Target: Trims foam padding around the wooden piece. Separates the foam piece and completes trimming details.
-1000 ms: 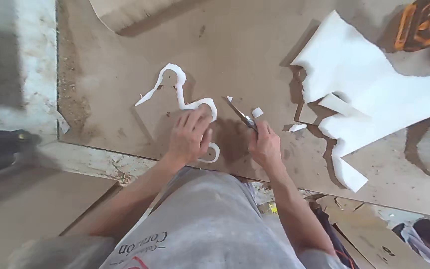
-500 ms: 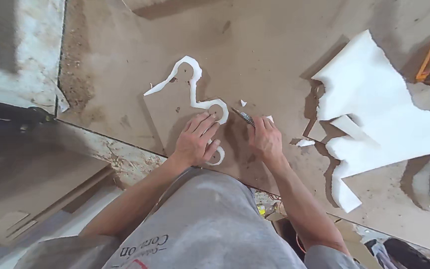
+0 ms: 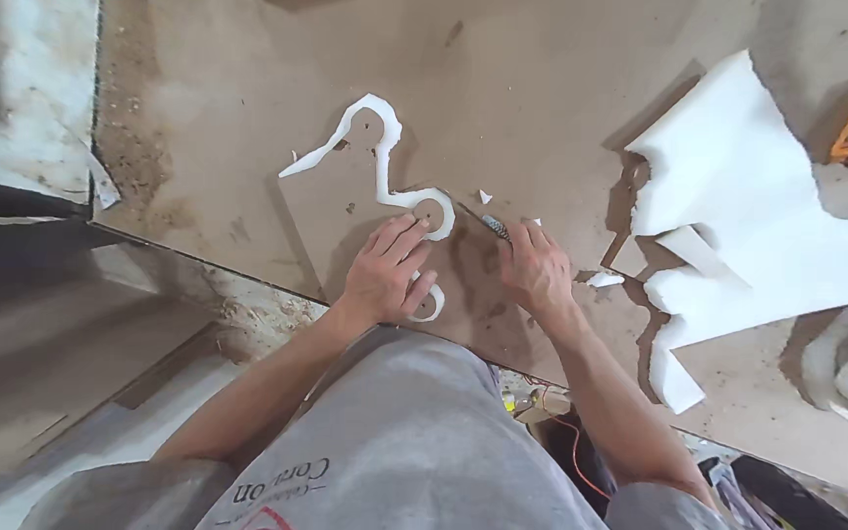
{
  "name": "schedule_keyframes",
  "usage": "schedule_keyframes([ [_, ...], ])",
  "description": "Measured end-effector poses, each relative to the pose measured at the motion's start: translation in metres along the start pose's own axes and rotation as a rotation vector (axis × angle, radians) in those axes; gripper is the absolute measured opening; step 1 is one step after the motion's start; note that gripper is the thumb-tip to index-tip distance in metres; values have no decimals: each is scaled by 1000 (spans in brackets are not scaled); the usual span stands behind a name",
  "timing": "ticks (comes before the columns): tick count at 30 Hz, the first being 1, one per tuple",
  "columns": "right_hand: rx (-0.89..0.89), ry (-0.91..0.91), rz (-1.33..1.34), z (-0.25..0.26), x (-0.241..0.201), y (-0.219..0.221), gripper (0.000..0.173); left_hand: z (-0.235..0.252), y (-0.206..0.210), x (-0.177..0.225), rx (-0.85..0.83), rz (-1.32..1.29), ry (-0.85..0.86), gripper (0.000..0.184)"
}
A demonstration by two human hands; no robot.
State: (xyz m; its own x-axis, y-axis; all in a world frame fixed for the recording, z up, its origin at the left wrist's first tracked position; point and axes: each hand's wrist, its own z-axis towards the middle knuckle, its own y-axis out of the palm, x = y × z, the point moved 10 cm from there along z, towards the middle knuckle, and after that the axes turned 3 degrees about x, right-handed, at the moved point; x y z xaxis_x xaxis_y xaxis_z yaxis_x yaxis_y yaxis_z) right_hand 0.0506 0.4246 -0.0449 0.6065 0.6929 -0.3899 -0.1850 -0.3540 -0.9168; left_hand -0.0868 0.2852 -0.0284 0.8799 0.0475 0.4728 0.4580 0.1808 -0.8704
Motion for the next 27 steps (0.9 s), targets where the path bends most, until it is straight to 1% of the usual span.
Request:
schedule_keyframes([
  [3,-18,11,0,13,-7,8,32,2,0,0,16,-15,0,47],
  [7,-14,14,6,1,-1,-1,33,2,-2,-1,29,-20,6,46],
  [9,-28,12,15,0,0,2,32,0,-2,0,33,-11,1,47],
  [12,-31,8,20,12,-7,9,32,1,-2,2,41,-11,7,47],
  [16,-30,21,12,1,0,-3,33,2,-3,0,42,-14,12,49],
  [21,-61,5,20,14,-9,8,30,1,-3,3,46,-31,27,51],
  [25,-68,15,38,6,1,0,34,2,-5,0,55,-28,21,52],
  [27,-80,3,50,10,-5,3,33,-1,-4,2,46,-38,26,52],
])
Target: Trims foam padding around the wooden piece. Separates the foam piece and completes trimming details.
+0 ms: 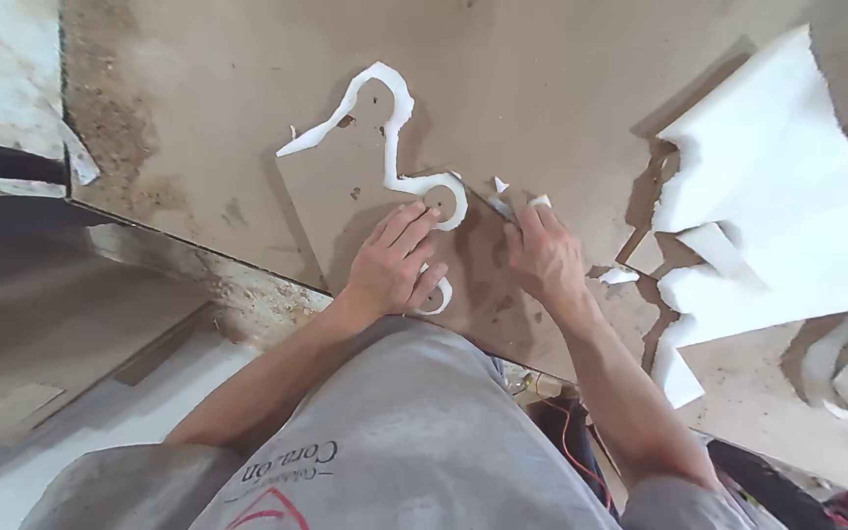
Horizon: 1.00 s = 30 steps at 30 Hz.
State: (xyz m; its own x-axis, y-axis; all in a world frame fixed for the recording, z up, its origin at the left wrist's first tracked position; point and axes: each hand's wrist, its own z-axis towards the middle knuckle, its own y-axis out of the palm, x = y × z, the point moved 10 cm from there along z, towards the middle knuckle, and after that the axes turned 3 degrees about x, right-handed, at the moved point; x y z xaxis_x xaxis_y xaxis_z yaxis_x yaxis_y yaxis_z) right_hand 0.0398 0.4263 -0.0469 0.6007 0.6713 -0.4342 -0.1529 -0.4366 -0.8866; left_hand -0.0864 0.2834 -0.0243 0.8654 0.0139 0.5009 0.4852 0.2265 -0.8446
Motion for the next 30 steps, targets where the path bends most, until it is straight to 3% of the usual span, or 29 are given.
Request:
schedule_keyframes([
  [8,-88,31,23,7,3,2,34,0,-1,1,-2,-8,7,52],
  [18,-7,65,10,7,-10,4,33,2,0,1,-6,-8,19,52],
  [22,100,217,49,-60,25,-1,33,3,-3,-6,1,-43,-10,53],
  [26,248,642,390,-126,66,-3,39,13,-17,-15,-31,-156,-83,45],
  [30,234,620,622,-115,30,14,38,41,-39,-38,-71,-45,-155,32],
])
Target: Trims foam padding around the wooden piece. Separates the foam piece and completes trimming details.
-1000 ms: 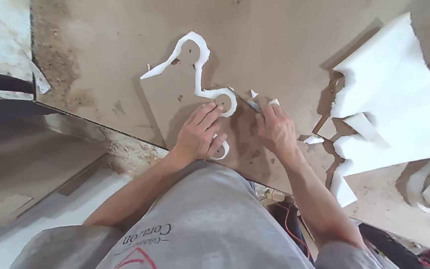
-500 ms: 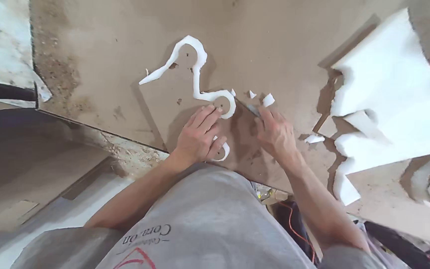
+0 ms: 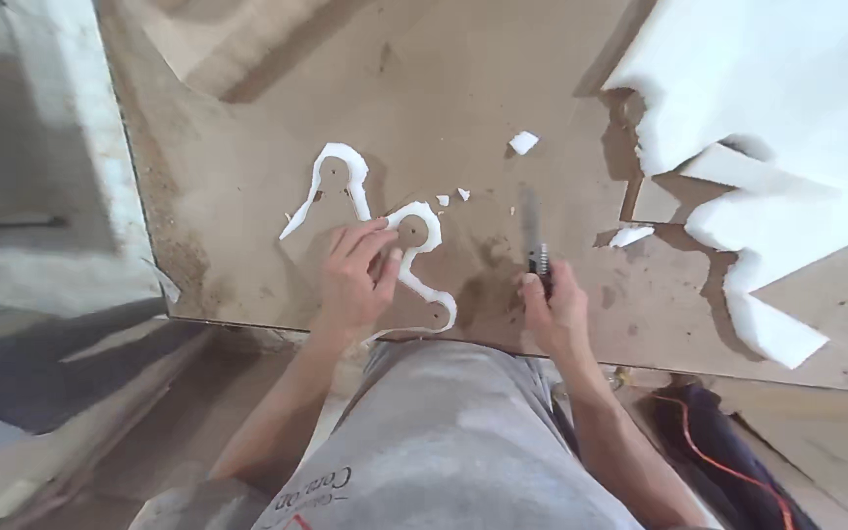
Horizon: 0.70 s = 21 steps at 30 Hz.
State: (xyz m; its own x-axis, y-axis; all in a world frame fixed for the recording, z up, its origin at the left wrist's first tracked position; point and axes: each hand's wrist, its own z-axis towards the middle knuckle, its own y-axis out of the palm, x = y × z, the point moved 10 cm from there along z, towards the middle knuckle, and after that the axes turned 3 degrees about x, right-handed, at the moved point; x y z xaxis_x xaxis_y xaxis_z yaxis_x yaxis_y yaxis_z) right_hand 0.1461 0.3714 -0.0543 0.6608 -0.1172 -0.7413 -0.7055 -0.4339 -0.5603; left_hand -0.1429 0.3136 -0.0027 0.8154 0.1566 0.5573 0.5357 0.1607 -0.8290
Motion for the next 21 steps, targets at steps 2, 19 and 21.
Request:
schedule_keyframes([
  [2,7,-108,-60,4,-19,14,35,21,2,-2,-46,67,-37,34],
  [19,176,-215,234,28,11,1,36,131,58,-4,-127,-463,-432,43],
  [21,204,-216,300,27,14,-1,37,125,40,9,-193,-370,-243,53],
])
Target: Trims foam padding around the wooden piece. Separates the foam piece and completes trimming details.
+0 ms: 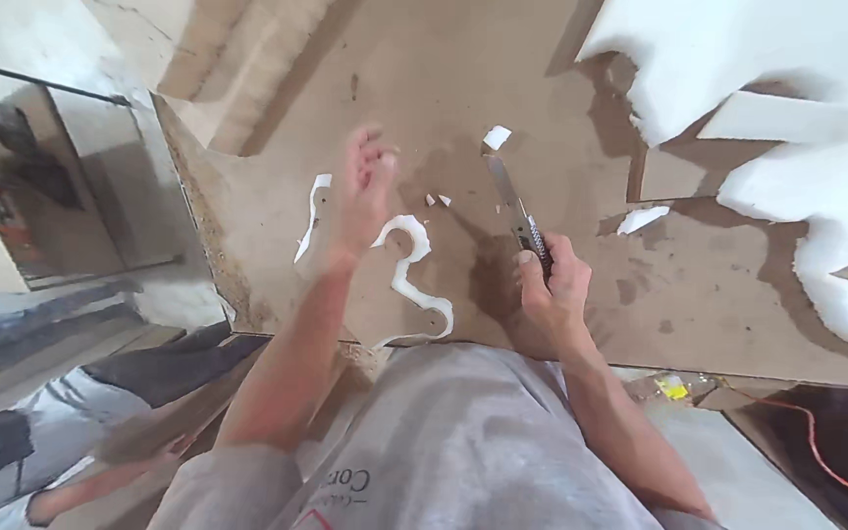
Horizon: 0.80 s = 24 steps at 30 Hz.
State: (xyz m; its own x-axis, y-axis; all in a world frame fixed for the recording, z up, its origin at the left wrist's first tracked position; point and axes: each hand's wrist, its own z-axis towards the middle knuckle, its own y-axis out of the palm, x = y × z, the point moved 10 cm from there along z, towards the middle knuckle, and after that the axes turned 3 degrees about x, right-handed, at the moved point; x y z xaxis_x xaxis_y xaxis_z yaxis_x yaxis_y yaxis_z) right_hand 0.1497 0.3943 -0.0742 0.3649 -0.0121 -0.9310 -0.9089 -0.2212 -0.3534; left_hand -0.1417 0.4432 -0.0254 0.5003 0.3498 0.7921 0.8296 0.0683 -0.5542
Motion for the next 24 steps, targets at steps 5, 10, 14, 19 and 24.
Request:
schedule_keyframes([
  [5,43,-11,139,-2,2,-3,35,-83,10,-21,-175,820,99,100],
  [10,37,-66,142,-2,-3,-1,37,-99,7,-36,18,802,52,88],
  [14,-7,-76,93,0,-6,2,39,-77,-20,-31,163,763,-120,82],
  [19,4,-17,158,1,-8,-3,31,-75,-104,-41,302,451,-268,87],
  [24,57,13,114,0,-12,-5,29,-147,-169,-87,517,346,-319,57],
])
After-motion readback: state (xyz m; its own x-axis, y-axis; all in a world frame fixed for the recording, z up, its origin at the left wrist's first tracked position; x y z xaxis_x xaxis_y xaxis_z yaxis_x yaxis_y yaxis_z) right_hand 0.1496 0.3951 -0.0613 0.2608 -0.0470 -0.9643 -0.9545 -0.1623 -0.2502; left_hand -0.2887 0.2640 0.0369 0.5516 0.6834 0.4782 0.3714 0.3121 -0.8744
